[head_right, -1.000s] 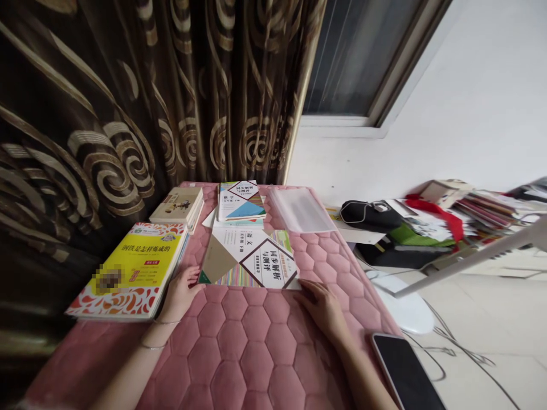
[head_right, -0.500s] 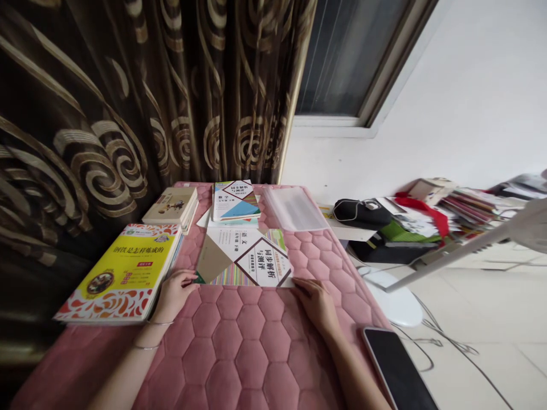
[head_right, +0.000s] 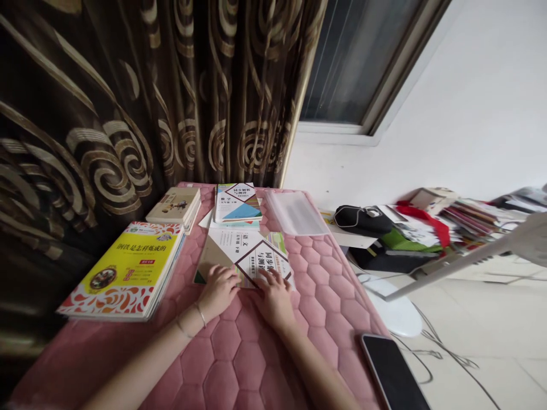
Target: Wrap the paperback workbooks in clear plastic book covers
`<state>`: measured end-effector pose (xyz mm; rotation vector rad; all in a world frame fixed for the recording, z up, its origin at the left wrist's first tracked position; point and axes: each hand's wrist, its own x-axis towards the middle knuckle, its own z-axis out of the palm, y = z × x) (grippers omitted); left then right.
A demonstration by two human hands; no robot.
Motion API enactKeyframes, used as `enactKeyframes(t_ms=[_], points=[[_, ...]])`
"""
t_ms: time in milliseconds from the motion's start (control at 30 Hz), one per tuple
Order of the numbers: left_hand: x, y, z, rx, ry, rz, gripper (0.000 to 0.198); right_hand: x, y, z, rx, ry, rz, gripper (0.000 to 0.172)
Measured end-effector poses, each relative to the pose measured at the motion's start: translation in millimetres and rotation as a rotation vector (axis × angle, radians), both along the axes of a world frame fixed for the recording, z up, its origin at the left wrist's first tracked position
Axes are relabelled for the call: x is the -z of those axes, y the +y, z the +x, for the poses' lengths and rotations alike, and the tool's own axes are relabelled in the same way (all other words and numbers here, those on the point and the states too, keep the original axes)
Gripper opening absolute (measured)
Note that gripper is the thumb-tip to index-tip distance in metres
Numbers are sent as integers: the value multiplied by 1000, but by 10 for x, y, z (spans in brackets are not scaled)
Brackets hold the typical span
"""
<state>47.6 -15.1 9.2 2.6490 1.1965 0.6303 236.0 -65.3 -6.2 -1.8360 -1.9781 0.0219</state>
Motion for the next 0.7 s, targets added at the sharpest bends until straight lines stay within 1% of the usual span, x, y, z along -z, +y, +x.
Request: enactKeyframes(t_ms=[67, 133, 233, 333, 433, 533, 633, 700], points=[[48, 30, 92, 6, -9, 5, 19, 15, 80, -138, -33, 25, 7, 25], [93, 51, 107, 2, -19, 10, 20, 37, 133, -189, -46, 52, 5, 23], [126, 69, 40, -28, -25, 7, 14, 58, 154, -165, -49, 79, -6, 21], [110, 82, -92, -60, -1, 16, 10, 61, 128, -87, -36, 86, -10, 20], [76, 82, -307, -115, 20, 48, 9, 64, 72, 68, 20, 86, -19, 21], [65, 67, -588, -196, 4, 105, 11, 85, -8, 330, 78, 91, -28, 23], [96, 59, -829, -303, -28, 130, 10, 134, -79, 637, 144, 114, -35, 25], [133, 68, -923, -346, -48, 116, 11, 181, -103, 812, 154, 156, -24, 25]])
